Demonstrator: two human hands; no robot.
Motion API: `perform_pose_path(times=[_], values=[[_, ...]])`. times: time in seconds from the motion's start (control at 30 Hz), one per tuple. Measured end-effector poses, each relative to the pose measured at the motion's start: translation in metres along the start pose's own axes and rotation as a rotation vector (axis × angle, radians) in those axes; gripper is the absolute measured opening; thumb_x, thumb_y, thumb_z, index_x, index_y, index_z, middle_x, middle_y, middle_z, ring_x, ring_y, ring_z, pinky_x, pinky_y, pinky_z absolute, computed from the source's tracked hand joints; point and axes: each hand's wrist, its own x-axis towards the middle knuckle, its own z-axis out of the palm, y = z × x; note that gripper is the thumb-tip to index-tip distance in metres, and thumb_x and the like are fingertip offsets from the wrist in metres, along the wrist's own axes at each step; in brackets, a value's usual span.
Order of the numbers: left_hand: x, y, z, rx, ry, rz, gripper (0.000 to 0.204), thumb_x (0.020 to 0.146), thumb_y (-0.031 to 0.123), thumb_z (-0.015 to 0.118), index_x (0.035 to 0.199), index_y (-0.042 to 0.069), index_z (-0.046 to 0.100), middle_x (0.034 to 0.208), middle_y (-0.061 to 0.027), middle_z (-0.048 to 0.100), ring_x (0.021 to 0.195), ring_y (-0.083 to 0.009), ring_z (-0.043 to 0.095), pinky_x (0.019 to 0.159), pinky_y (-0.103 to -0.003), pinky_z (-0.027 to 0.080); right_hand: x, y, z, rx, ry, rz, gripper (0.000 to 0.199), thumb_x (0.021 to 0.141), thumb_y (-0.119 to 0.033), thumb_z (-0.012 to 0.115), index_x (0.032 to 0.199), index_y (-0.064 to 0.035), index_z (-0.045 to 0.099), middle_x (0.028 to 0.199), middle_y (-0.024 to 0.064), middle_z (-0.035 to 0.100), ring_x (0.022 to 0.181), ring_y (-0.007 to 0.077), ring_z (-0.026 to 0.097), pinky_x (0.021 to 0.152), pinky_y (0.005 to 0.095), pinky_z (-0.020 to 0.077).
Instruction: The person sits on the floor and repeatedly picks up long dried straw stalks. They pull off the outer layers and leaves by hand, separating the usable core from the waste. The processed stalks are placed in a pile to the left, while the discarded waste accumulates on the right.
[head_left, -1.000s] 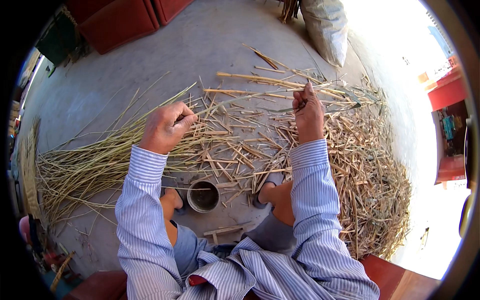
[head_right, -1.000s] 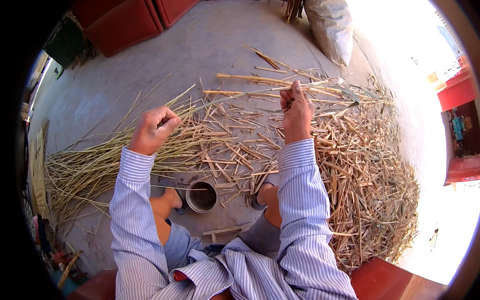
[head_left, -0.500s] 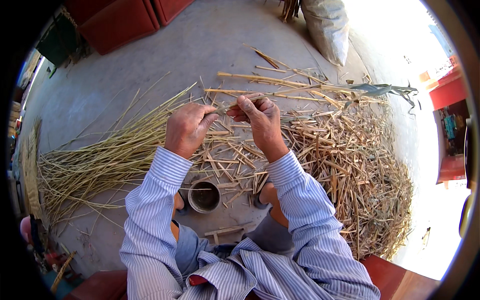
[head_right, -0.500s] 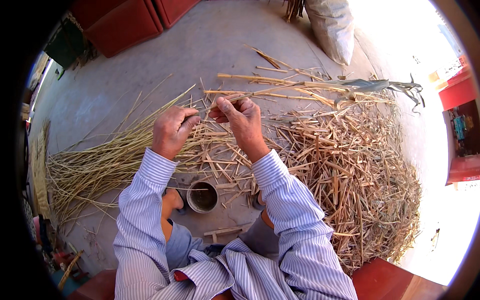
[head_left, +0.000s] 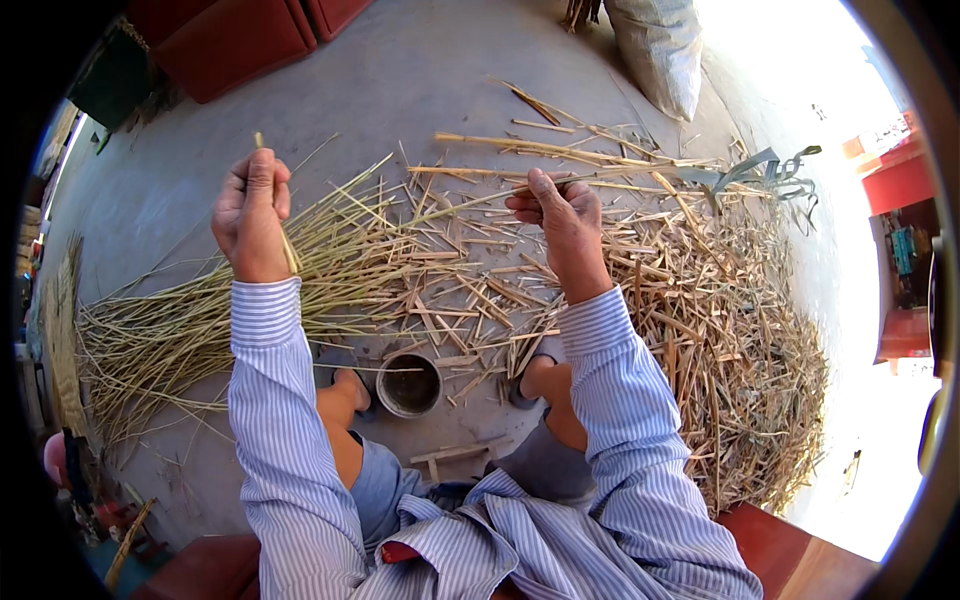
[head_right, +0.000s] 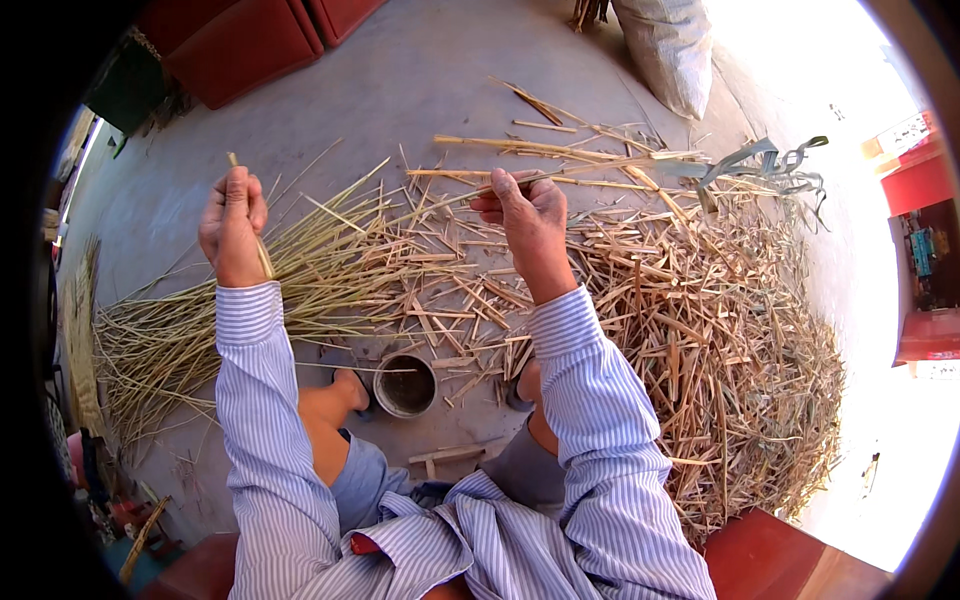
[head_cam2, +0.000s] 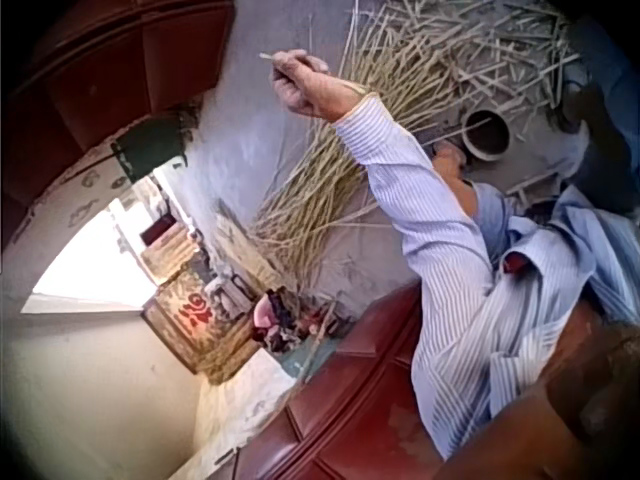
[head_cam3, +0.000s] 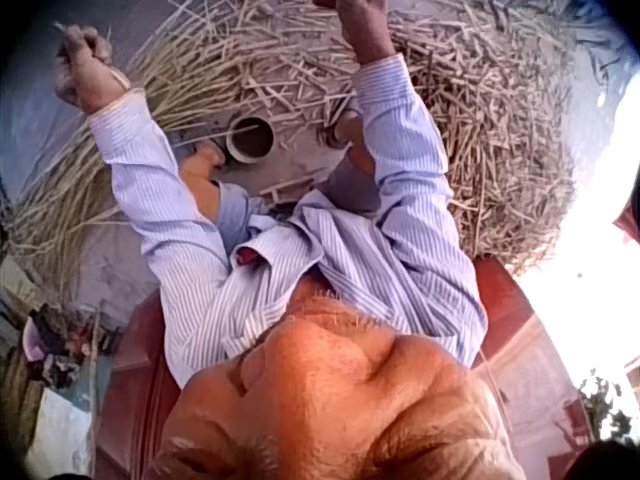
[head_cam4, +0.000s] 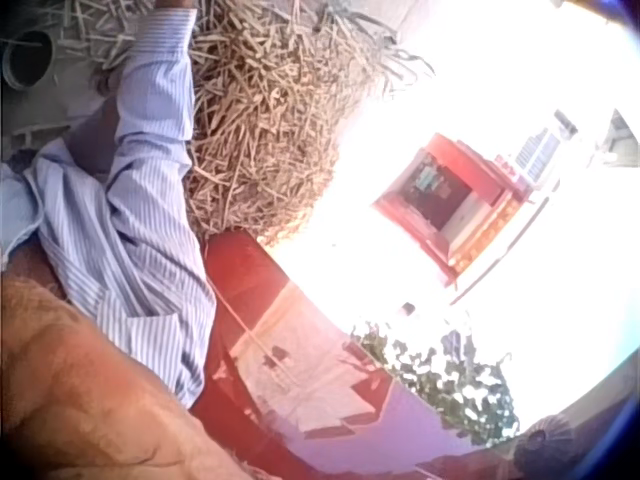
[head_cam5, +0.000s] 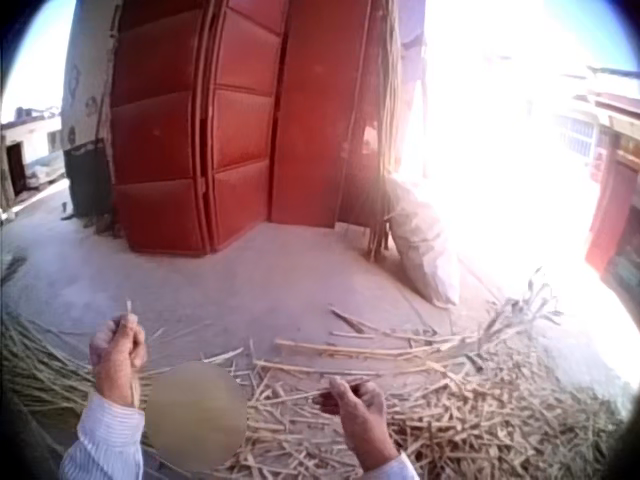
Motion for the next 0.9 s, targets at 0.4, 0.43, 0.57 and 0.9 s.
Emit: perform_pose_path(times=[0.4, 0.43, 0.57, 0.9], values=[[-0.042, -0.034, 0.047, 0.605, -0.773, 0.235, 0.028, 0.088, 0.027, 0.071, 0.086, 0.000, 0.069, 0.075, -0.0131, 0.069, 0.067, -0.0254, 0.065, 0.062, -0.036, 0.050, -0.002, -0.002, 0.005, 0.070, 0.016, 0.008, 0.030, 0.094, -0.025, 0.067, 0.097, 0.0031, 0.059, 0.086, 0.0139, 0.070, 0.074, 0.0193, 0.071, 0.065, 0.0273, 0.0574], [-0.042, -0.037, 0.045, 0.550, -0.769, 0.143, 0.026, 0.087, 0.026, 0.071, 0.086, 0.000, 0.069, 0.075, -0.0130, 0.069, 0.065, -0.0255, 0.065, 0.061, -0.036, 0.050, -0.002, -0.003, 0.004, 0.084, 0.007, 0.008, 0.030, 0.094, -0.026, 0.067, 0.097, 0.0029, 0.059, 0.086, 0.0139, 0.070, 0.074, 0.0195, 0.071, 0.065, 0.0275, 0.0575], [-0.032, -0.031, 0.031, 0.609, -0.768, 0.115, 0.016, 0.082, 0.017, 0.072, 0.085, 0.002, 0.066, 0.074, -0.0152, 0.067, 0.066, -0.0302, 0.064, 0.060, -0.039, 0.048, 0.007, -0.012, -0.015, 0.107, 0.081, -0.006, 0.029, 0.095, -0.028, 0.065, 0.097, 0.0010, 0.061, 0.086, 0.0126, 0.070, 0.078, 0.0194, 0.071, 0.066, 0.0268, 0.0568], [-0.042, -0.025, 0.044, 1.002, -0.734, 0.490, 0.025, 0.079, 0.025, 0.076, 0.084, 0.003, 0.065, 0.073, -0.0149, 0.066, 0.065, -0.0312, 0.064, 0.057, -0.040, 0.048, -0.004, -0.009, -0.014, 0.171, -0.040, 0.121, 0.024, 0.096, -0.026, 0.063, 0.099, -0.0025, 0.065, 0.090, 0.0105, 0.071, 0.080, 0.0174, 0.070, 0.066, 0.0256, 0.0576]])
